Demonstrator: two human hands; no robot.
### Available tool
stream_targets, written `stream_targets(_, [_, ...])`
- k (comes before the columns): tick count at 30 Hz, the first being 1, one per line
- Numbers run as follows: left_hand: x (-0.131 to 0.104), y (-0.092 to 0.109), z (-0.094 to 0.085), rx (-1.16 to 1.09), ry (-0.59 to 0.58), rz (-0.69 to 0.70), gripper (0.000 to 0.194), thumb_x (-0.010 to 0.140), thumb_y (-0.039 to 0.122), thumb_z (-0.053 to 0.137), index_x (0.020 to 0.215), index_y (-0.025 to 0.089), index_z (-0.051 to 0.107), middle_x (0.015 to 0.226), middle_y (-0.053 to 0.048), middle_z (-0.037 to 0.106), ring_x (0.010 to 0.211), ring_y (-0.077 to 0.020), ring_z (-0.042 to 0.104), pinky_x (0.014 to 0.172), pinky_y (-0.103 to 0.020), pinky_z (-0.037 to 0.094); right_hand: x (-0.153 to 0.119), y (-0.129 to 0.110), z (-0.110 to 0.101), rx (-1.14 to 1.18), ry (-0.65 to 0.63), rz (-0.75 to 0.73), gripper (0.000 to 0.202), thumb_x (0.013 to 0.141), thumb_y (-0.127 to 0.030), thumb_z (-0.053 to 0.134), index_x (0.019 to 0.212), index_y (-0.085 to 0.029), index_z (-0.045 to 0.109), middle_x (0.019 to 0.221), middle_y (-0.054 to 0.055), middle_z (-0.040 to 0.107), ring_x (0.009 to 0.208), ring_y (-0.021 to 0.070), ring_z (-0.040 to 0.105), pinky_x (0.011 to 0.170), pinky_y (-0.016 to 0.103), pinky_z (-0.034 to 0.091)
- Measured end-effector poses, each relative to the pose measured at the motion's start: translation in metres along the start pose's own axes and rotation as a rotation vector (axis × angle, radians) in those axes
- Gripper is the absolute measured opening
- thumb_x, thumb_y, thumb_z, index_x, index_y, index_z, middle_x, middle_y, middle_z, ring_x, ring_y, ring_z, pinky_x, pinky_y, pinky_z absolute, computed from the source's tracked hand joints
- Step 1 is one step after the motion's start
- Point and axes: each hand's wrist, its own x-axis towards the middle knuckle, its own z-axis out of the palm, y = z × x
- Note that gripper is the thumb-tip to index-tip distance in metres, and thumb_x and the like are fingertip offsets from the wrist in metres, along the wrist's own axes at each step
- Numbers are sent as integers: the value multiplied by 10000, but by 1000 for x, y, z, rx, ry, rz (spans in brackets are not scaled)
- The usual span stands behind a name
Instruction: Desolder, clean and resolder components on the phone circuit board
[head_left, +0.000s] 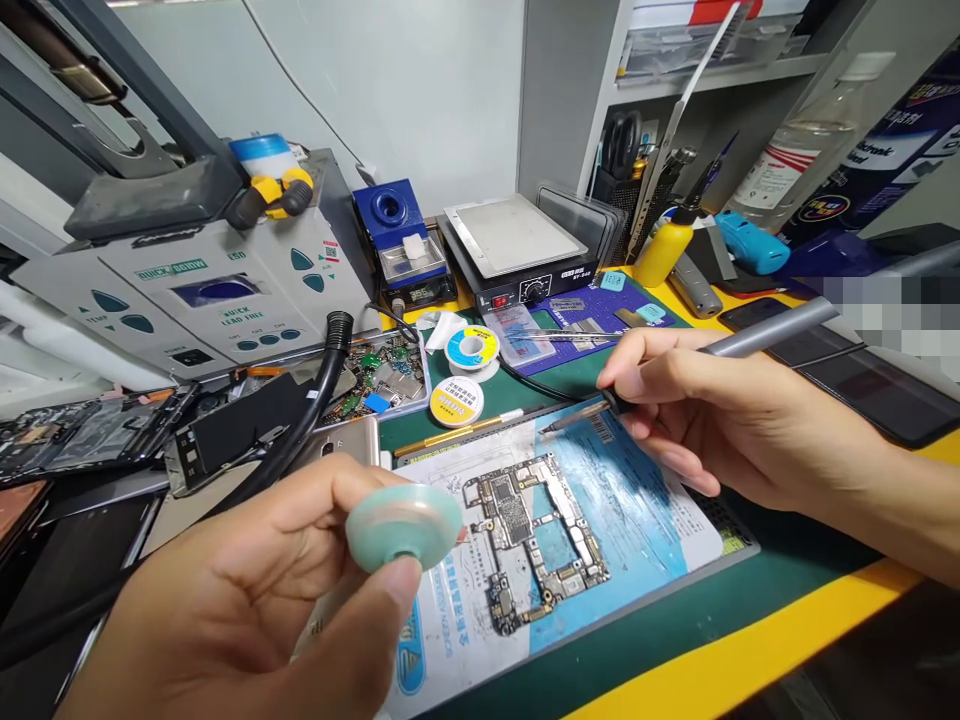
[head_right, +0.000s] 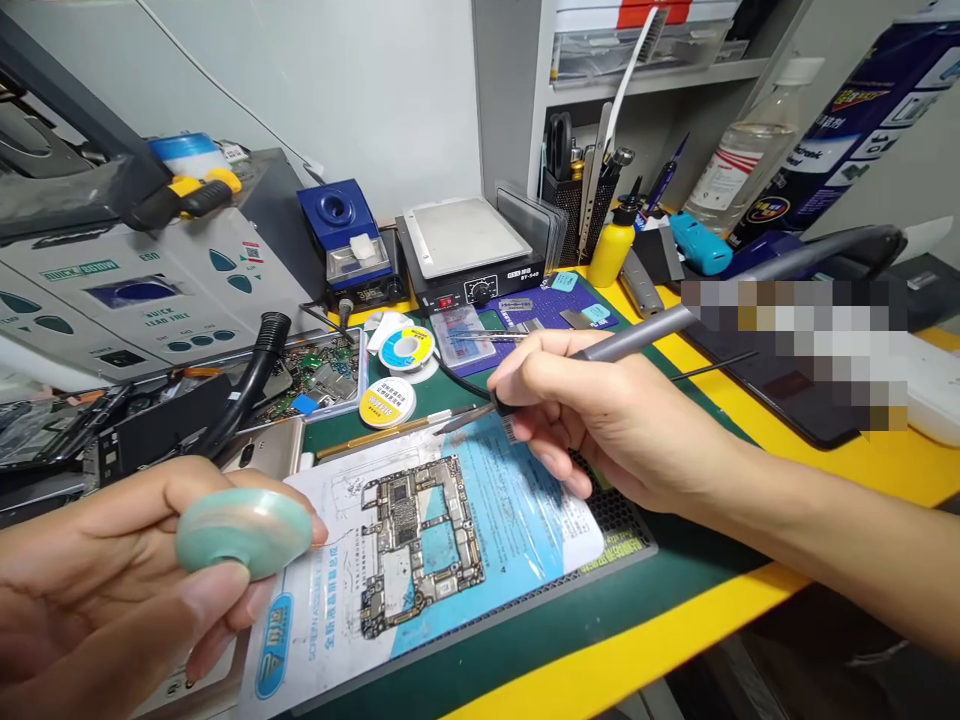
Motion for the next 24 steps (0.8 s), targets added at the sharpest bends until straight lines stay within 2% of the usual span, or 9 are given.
stream_targets(4, [-2,2,5,27,23,-38,305,690,532,789,822,264,724,478,26,569,476,-88,504,468,-154,398,-1,0,0,-6,2,3,144,611,-239,868,617,-193,732,502,-29,645,254,71,454,207,145,365])
stream_targets(10, [-1,5,-3,83,-18,-72,476,681,682,829,879,254,767,489,11,588,485,-103,537,476,-168,425,0,-2,2,-26,16,1,132,618,-233,874,617,-202,746,500,-24,638,261,80,464,212,148,366])
stream_targets(15, [2,9,-6,94,-29,-72,450,651,645,857,820,241,756,440,42,509,404,-42,332,415,-147,233,-2,0,-1,-51,27,1,121,628,-243,874,607,-214,759,492,-12,634,263,86,466,215,152,367])
stream_targets(18, [0,12,-4,93,-1,-55,423,650,616,852,839,245,777,446,33,541,420,-56,397,419,-137,267,-3,1,-3,-66,48,1,103,625,-257,877,625,-222,780,491,-4,633,264,86,464,218,152,365])
stream_targets(21, [-2,16,1,-117,-54,-93,335,631,513,886,752,230,751,473,62,517,438,-34,400,431,-116,312,-4,0,-2,-102,68,-20,109,604,-277,877,613,-233,778,437,-13,578,261,92,449,221,163,365])
stream_targets(24, [-3,19,5,-369,-165,-165,316,605,441,920,734,216,739,537,62,583,466,-32,465,455,-106,358,-3,0,-1,-133,82,-21,129,585,-295,878,585,-244,760,393,-24,518,258,104,425,217,188,367])
